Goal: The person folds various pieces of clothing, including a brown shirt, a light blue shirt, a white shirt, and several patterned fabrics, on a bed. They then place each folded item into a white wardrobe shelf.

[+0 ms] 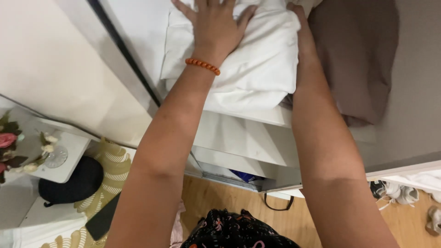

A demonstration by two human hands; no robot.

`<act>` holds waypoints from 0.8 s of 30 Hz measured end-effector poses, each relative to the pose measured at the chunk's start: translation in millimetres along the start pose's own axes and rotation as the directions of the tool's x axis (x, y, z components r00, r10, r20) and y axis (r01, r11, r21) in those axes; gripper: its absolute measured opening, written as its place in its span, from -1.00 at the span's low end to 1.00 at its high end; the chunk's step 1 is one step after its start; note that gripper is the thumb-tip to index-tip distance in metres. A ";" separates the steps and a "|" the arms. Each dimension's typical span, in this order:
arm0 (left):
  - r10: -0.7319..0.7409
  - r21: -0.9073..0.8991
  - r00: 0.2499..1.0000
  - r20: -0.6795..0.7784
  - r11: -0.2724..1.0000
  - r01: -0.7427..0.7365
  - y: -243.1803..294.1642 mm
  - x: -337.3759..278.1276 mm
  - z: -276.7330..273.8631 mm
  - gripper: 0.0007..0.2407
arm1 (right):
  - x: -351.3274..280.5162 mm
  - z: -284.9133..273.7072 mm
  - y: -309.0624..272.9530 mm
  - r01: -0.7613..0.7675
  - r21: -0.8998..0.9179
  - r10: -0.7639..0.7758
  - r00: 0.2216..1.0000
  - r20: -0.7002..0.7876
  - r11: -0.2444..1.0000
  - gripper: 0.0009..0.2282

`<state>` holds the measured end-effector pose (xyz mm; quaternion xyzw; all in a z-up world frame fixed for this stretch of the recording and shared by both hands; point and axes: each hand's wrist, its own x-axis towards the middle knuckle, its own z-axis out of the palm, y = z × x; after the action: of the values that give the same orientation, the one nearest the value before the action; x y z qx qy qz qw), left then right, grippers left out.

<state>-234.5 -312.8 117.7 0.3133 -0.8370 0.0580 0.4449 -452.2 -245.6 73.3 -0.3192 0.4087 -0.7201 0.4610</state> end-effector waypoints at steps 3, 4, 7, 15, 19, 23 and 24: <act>0.051 0.051 0.992 -0.119 0.998 -0.045 -14.5 -16.8 45.0 -0.63 | -7.7 -2.8 6.4 0.001 -0.028 -0.002 0.999 -0.036 1.000 -0.39; 0.074 0.094 0.982 -0.175 0.994 -0.058 -23.8 -18.8 59.0 -0.66 | -7.1 0.4 7.1 0.006 -0.044 -0.008 0.999 -0.042 0.999 -0.38; 0.142 0.157 0.949 -0.282 0.982 -0.100 -25.7 -18.7 65.3 -0.65 | -20.6 11.4 4.0 0.067 -0.062 -0.064 0.997 0.036 0.996 -0.37; 0.105 0.131 0.958 -0.266 0.989 -0.072 -26.1 -29.3 67.2 -0.67 | -10.2 -22.8 26.5 0.439 -0.557 -0.623 0.759 -0.191 0.706 -0.47; 0.094 0.129 0.958 -0.273 0.990 -0.061 -25.2 -26.0 69.0 -0.67 | -62.8 4.0 3.1 0.608 -0.735 -0.828 0.548 0.115 0.300 -0.68; 0.064 0.107 0.968 -0.244 0.994 -0.039 -16.4 -20.2 54.4 -0.65 | -105.5 60.7 -18.4 0.435 -0.900 -0.853 0.459 0.248 -0.027 -0.60; 0.041 0.109 0.977 -0.209 0.994 -0.019 -14.9 -21.4 52.4 -0.63 | -115.9 82.1 -23.6 0.390 -0.917 -0.807 0.516 0.288 -0.078 -0.65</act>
<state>-254.3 -334.2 67.0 0.3159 -0.7854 0.1421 0.5129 -350.0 -156.9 122.5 -0.5300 0.6187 -0.5051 -0.2851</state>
